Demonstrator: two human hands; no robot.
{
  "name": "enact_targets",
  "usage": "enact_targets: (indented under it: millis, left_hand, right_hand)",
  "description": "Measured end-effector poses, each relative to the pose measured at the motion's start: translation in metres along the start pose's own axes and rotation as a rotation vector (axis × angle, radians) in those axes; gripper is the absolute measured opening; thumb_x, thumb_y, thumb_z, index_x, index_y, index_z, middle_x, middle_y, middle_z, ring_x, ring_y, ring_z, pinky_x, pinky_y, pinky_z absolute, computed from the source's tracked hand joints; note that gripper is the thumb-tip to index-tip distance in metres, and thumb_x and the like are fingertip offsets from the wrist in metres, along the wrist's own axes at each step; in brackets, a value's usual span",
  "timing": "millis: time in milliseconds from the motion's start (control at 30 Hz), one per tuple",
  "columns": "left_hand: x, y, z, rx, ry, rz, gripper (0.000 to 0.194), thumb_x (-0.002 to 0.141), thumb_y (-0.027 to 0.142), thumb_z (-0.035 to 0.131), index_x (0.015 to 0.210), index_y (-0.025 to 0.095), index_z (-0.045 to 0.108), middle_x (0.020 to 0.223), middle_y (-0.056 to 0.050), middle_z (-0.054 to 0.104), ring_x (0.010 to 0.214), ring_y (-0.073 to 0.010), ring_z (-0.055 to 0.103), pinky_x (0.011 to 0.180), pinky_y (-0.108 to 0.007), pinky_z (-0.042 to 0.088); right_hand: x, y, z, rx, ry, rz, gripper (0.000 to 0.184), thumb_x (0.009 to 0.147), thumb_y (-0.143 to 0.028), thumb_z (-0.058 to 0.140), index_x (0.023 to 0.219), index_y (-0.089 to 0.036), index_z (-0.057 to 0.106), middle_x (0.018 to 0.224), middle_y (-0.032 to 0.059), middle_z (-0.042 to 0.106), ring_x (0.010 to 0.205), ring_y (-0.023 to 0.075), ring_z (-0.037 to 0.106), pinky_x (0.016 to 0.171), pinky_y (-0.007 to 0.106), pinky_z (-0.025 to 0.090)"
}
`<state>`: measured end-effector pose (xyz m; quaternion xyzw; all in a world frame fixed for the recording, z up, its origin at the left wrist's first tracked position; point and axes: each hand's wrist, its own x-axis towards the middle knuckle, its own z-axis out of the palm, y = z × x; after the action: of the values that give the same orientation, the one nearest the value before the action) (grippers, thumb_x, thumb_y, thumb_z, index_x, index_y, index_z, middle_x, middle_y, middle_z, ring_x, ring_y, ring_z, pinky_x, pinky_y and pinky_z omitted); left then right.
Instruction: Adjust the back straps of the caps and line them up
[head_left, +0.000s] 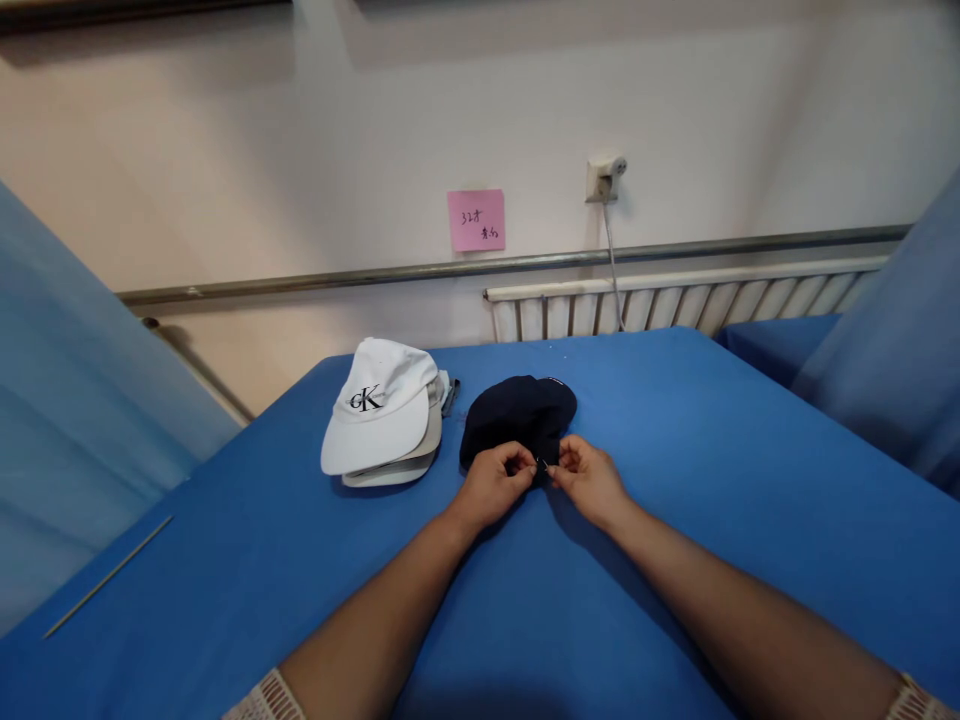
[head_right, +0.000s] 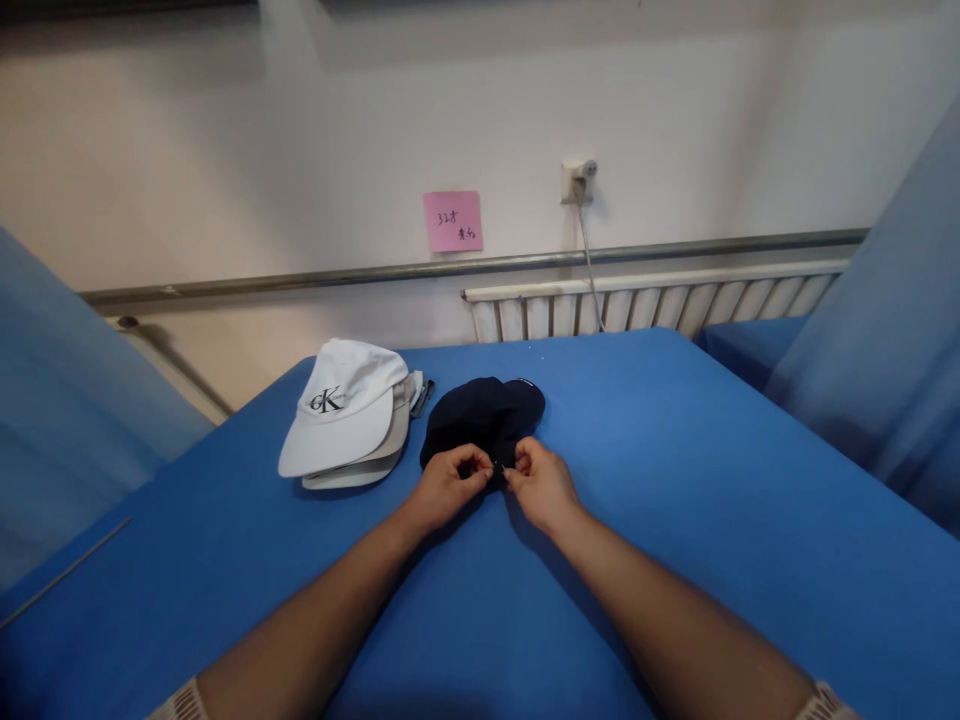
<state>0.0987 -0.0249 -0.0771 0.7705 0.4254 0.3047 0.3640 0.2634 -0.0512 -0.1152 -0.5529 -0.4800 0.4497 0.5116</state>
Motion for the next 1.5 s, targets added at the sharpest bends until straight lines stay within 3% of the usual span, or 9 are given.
enact_targets:
  millis: [367, 733, 1100, 1300, 1500]
  left_hand:
    - [0.000, 0.001, 0.000, 0.062, 0.040, 0.067, 0.011, 0.079, 0.023, 0.057, 0.082, 0.017, 0.066, 0.079, -0.002, 0.066, 0.076, -0.0155, 0.060, 0.072, -0.027, 0.046]
    - [0.001, -0.004, 0.003, 0.094, 0.058, 0.073, 0.010, 0.079, 0.021, 0.057, 0.082, 0.017, 0.066, 0.077, -0.001, 0.066, 0.072, -0.0139, 0.059, 0.067, -0.025, 0.045]
    - [0.000, -0.002, 0.002, 0.132, 0.056, 0.100, 0.010, 0.079, 0.019, 0.057, 0.081, 0.018, 0.066, 0.078, -0.002, 0.066, 0.074, -0.0144, 0.060, 0.069, -0.025, 0.045]
    - [0.001, -0.007, 0.003, 0.065, 0.036, 0.096, 0.010, 0.081, 0.021, 0.056, 0.083, 0.017, 0.065, 0.079, -0.001, 0.066, 0.074, -0.0141, 0.060, 0.069, -0.025, 0.046]
    - [0.000, -0.002, -0.001, 0.134, 0.031, 0.126, 0.010, 0.082, 0.021, 0.057, 0.085, 0.017, 0.066, 0.082, -0.003, 0.065, 0.078, -0.0157, 0.061, 0.072, -0.027, 0.047]
  right_hand:
    - [0.004, 0.007, -0.003, -0.037, 0.010, -0.030, 0.015, 0.070, -0.023, 0.065, 0.081, -0.023, 0.056, 0.063, -0.0052, 0.055, 0.056, 0.0124, 0.056, 0.055, 0.025, 0.047]
    - [-0.002, -0.004, -0.004, -0.142, -0.035, -0.023, 0.014, 0.072, -0.020, 0.063, 0.086, -0.023, 0.059, 0.056, -0.0062, 0.056, 0.047, 0.0115, 0.055, 0.047, 0.022, 0.037]
    - [0.001, 0.004, -0.003, -0.082, -0.026, -0.056, 0.016, 0.072, -0.021, 0.062, 0.088, -0.024, 0.060, 0.059, -0.0055, 0.055, 0.052, 0.0122, 0.056, 0.051, 0.023, 0.041]
    - [0.000, 0.000, -0.002, -0.041, -0.087, -0.039, 0.017, 0.071, -0.021, 0.063, 0.088, -0.024, 0.059, 0.059, -0.0062, 0.053, 0.053, 0.0119, 0.056, 0.054, 0.024, 0.042]
    - [0.000, -0.002, 0.000, 0.079, -0.033, -0.032, 0.018, 0.067, -0.022, 0.065, 0.084, -0.023, 0.058, 0.057, -0.0079, 0.049, 0.050, 0.0103, 0.052, 0.055, 0.025, 0.045]
